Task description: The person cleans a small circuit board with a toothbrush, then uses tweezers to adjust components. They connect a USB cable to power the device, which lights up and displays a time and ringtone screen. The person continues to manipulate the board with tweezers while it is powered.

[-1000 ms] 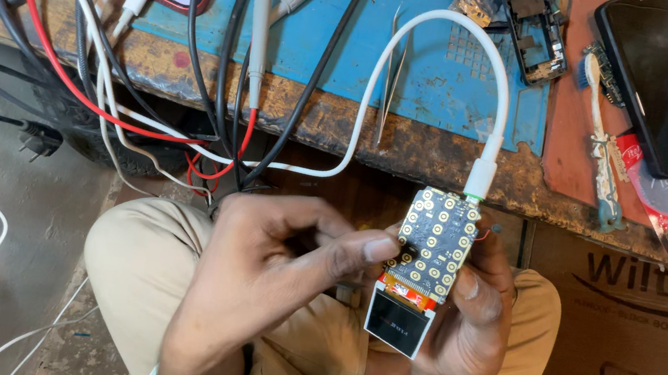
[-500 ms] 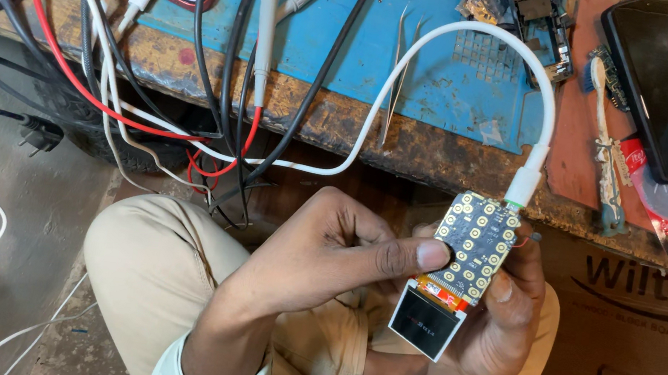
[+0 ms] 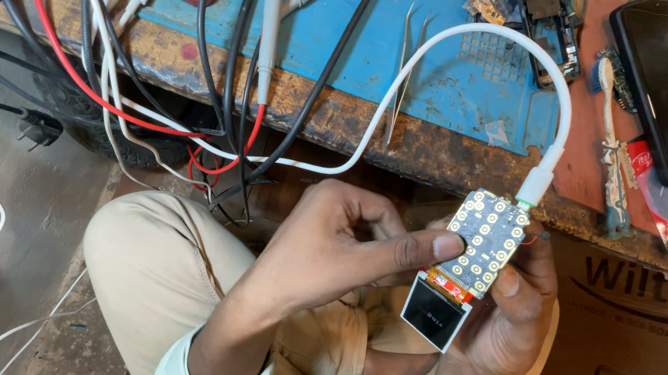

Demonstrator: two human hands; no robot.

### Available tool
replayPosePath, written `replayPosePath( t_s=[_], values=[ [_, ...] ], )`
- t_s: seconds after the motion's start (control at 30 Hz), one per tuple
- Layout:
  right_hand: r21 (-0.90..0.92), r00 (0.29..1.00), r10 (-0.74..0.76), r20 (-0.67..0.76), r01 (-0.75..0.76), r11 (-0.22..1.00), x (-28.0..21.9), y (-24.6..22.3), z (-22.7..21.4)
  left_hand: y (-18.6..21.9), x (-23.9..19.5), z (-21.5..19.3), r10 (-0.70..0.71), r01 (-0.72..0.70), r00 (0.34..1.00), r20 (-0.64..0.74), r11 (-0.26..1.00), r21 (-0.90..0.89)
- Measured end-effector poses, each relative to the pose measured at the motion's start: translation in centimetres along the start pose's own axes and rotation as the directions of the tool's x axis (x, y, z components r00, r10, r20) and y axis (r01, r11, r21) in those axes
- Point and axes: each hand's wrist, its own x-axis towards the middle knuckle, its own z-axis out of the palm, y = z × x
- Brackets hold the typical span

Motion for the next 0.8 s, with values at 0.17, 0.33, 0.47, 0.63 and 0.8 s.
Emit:
replayPosePath(
  t_s=[0.17, 0.33, 0.47, 0.63, 0.8],
  values=[
    [-0.088, 0.998, 0.029, -0.056, -0.034, 0.996, -0.9, -0.1, -0.4, 0.0, -0.6, -0.3, 0.313, -0.303, 0.949, -0.052, 0.942, 0.145],
    [-0.109, 0.995, 0.082, -0.059, -0.088, 0.99, -1.5, -0.5, -0.2, -1.3, 0.8, -1.0, 0.103, -0.061, 0.977, 0.187, 0.974, -0.217],
    [-0.073, 0.986, 0.148, -0.082, -0.154, 0.985, -1.5, -1.3, -0.4, -2.1, 1.7, -1.2, 0.134, -0.01, 0.933, 0.333, 0.937, -0.349],
    [-0.011, 0.962, 0.273, -0.028, -0.273, 0.962, -1.1, -2.2, -0.4, -2.3, 1.8, -1.2, 0.115, 0.06, 0.924, 0.365, 0.898, -0.435],
    [-0.125, 0.957, 0.275, -0.093, -0.285, 0.95, -0.6, -2.7, 0.5, -2.1, 1.6, -0.9, 0.097, 0.062, 0.95, 0.295, 0.872, -0.485]
  ],
)
